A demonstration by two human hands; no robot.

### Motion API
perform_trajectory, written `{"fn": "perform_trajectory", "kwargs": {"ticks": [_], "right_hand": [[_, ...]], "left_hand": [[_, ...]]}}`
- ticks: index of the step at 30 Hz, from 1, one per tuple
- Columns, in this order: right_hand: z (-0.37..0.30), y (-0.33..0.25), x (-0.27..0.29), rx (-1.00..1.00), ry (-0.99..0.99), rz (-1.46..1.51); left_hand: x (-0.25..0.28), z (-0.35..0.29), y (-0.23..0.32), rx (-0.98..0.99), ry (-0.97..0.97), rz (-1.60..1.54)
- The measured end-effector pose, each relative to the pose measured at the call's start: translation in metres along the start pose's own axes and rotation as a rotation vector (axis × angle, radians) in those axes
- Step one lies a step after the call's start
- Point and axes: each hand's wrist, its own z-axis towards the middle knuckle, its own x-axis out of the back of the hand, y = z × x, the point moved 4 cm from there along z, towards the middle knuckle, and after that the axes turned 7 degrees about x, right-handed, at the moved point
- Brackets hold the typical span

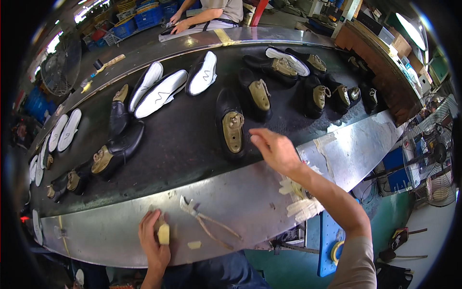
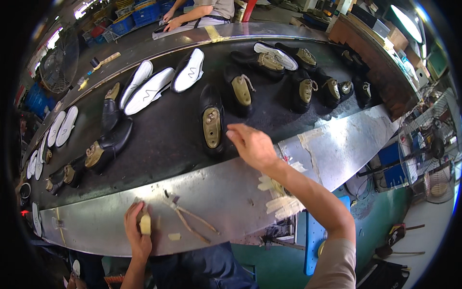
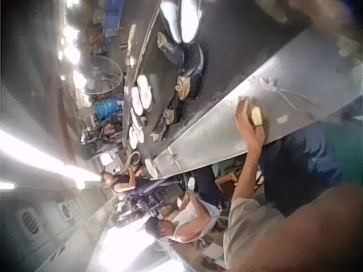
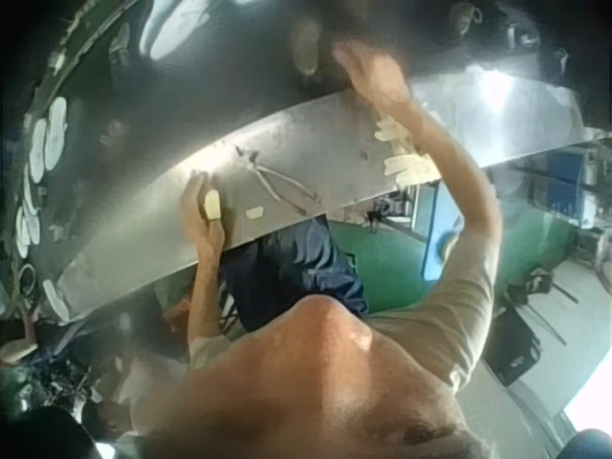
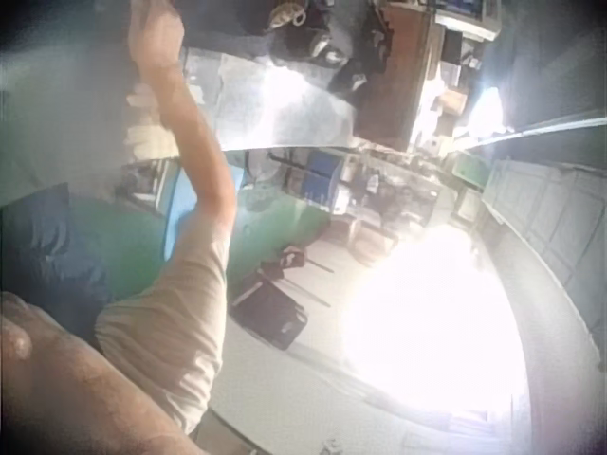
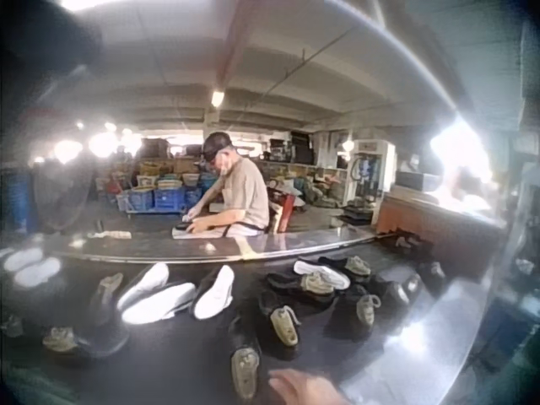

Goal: Manually pulling and shaping shoe uppers onto lasts using lasting pincers and a hammer in a factory setting.

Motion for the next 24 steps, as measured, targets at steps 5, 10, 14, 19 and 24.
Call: {"fn": "perform_trajectory", "kwargs": {"ticks": [5,10,14,19,24], "right_hand": [[0.074,0.083,0.061,-0.116,0.393,-0.085],[0.116,0.221,0.114,-0.312,0.328,-0.687],[0.131,0.274,0.13,-0.434,0.222,-0.861],[0.151,0.304,0.129,-0.499,0.043,-0.956],[0.157,0.352,0.152,-0.574,-0.068,-0.991]], "left_hand": [[0.006,-0.001,0.003,0.037,-0.062,0.058],[0.003,-0.005,-0.006,0.042,-0.119,0.133],[0.003,-0.009,-0.012,0.056,-0.166,0.121],[0.012,-0.008,-0.008,0.059,-0.159,0.127],[0.013,-0.006,-0.006,0.05,-0.192,0.231]]}}
